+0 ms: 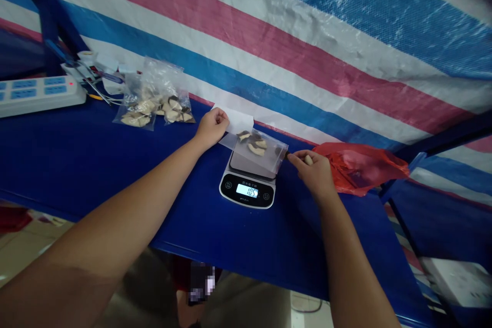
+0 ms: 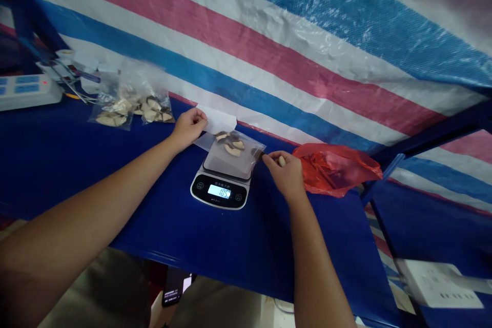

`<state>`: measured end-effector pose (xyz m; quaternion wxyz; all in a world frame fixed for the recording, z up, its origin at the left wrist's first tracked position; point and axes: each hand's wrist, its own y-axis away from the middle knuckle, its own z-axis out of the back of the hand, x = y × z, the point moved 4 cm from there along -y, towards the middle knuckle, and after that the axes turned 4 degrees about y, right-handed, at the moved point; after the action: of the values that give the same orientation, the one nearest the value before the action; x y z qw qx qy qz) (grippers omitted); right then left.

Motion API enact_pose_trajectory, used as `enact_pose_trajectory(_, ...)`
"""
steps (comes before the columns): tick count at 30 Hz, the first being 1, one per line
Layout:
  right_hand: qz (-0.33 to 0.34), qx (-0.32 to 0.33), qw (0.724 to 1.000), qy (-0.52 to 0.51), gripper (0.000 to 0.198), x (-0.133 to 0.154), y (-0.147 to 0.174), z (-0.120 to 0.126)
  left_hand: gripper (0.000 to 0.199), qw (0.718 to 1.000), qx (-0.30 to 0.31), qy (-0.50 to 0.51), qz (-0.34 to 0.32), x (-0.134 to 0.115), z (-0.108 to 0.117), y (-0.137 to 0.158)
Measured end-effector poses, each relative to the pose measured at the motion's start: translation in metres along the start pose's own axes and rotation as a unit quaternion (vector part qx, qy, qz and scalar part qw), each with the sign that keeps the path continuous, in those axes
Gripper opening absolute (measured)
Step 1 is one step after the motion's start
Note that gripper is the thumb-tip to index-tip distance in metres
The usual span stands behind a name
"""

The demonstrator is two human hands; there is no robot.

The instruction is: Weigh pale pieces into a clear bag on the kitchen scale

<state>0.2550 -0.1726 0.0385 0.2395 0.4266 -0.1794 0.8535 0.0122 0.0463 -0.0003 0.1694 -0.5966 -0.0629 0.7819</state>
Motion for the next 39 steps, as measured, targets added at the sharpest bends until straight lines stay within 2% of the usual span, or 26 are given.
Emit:
enact_pose_trajectory(3,-0.039,-0.001,0.999,-0.011,0.039,-0.004,0.000,0.016,0.008,1.000,0.002,-0.002,-0.001,0.000,0.000,0.000)
enact_pose_trajectory(6,-0.058,0.017,0.998,-0.018,0.040,-0.007,0.001,0.021,0.008,1.000,0.000,-0.001,0.000,0.001,0.000,0.000)
enact_pose_trajectory(17,-0.066,0.064,0.994,-0.050,0.040,-0.005,0.004,0.012,0.008,1.000,0.005,0.013,0.003,0.002,0.000,0.000)
enact_pose_trajectory(25,-0.054,0.137,0.980,-0.136,0.047,-0.001,0.008,-0.012,0.007,1.000,0.005,0.006,0.006,-0.003,0.000,0.001)
enact_pose_trajectory(29,-0.079,0.070,0.975,-0.195,0.044,-0.007,0.001,0.000,0.008,1.000,0.003,0.009,0.007,-0.002,0.000,0.001)
enact_pose_trajectory(32,-0.069,0.027,0.982,-0.172,0.041,-0.008,-0.002,0.011,0.007,1.000,0.004,0.011,0.006,0.000,0.000,0.000)
enact_pose_trajectory(39,-0.027,0.026,0.996,-0.081,0.040,-0.010,-0.004,0.009,0.007,1.000,0.004,0.011,0.003,0.000,0.000,0.000)
